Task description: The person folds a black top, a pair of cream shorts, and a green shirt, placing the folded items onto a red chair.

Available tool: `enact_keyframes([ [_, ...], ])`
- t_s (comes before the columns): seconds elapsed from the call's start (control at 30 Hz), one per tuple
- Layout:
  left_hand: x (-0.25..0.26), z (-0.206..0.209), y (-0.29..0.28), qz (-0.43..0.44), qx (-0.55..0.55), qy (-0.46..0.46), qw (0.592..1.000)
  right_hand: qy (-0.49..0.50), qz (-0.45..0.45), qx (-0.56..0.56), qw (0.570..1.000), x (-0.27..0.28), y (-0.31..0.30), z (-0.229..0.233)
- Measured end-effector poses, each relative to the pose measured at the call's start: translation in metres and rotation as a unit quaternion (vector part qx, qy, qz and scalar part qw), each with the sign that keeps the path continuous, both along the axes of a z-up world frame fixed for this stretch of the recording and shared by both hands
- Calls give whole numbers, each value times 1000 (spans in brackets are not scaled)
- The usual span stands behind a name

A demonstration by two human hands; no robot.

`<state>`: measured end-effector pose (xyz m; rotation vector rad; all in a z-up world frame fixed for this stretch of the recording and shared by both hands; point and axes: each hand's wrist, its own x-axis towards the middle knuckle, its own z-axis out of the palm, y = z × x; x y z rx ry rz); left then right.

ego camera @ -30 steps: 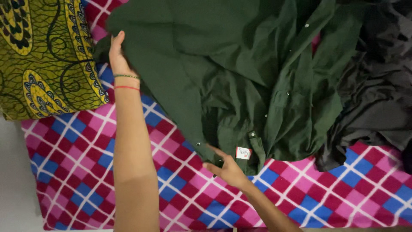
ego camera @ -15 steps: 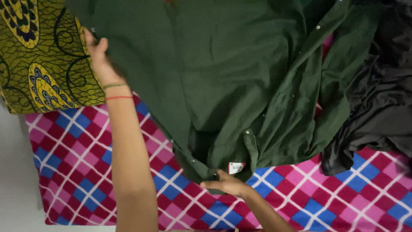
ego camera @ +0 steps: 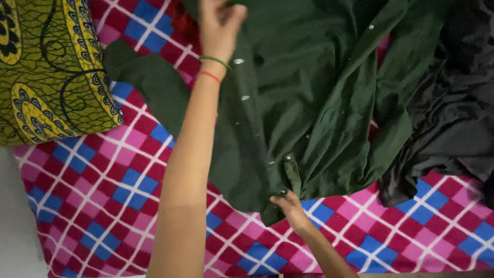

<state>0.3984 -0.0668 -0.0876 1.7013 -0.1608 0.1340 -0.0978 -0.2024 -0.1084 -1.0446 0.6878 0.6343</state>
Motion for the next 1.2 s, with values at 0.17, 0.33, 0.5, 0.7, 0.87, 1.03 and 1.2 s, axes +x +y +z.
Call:
enact_keyframes([
  [0.17, -45, 3, -38, -206, 20, 69, 976, 11, -65, -87, 994, 34, -26, 43],
  [0.33, -155, 37, -30, -157, 194, 41, 968, 42, 67, -446, 892, 48, -40, 91],
  [0.5, -292, 77, -8, -282, 266, 151, 910, -126, 86, -606, 781, 47, -57, 88],
  [0.7, -425, 83, 7, -365, 385, 173, 830, -103, 13, -531, 841, -17, -90, 67],
  [0.87, -471, 83, 6, -257, 400, 18, 879, -182, 30, -561, 807, -32, -90, 103],
  [1.03, -475, 70, -12, -307, 401, 61, 861, -267, 219, -546, 763, 9, -85, 124],
  [1.2, -458, 61, -44, -275, 335, 56, 899, -246, 161, -670, 681, 25, -127, 93],
])
